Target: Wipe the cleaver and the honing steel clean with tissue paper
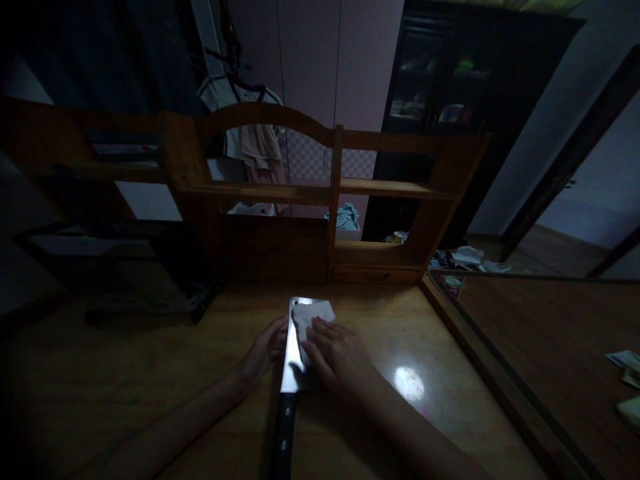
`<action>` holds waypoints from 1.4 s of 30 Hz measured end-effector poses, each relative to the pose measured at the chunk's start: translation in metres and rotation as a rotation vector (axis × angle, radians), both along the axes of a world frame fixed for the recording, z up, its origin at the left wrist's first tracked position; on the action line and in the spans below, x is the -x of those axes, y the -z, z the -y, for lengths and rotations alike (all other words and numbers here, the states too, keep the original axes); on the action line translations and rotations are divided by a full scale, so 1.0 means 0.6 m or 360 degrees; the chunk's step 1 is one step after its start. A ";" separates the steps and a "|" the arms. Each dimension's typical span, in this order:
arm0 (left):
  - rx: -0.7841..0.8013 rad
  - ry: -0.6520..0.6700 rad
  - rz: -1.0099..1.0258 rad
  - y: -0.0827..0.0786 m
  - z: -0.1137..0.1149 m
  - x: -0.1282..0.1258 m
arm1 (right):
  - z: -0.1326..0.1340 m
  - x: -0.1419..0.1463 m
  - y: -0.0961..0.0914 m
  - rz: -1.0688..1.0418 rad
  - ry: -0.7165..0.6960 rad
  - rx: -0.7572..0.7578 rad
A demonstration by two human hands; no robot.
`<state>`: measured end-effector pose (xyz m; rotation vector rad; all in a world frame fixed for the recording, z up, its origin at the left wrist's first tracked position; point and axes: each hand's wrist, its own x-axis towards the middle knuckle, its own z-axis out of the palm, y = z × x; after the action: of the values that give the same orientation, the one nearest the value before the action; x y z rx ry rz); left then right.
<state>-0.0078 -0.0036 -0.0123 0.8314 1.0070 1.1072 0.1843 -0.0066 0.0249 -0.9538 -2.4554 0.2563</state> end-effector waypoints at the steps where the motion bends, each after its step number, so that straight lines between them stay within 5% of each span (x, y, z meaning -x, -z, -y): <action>1: -0.0005 -0.0003 -0.0001 -0.001 0.001 0.000 | 0.000 0.000 0.001 -0.0007 0.0031 -0.0008; 21: 0.0010 0.0005 -0.0103 0.005 -0.004 -0.001 | 0.000 -0.006 0.011 0.0209 0.0360 -0.0033; 42: 0.0007 0.0031 -0.0031 -0.003 -0.003 -0.004 | 0.017 -0.002 -0.005 0.0205 -0.0014 -0.0116</action>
<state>-0.0056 -0.0017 -0.0108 0.8482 1.0156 1.0815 0.1854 -0.0166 0.0279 -0.9553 -2.5671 0.1107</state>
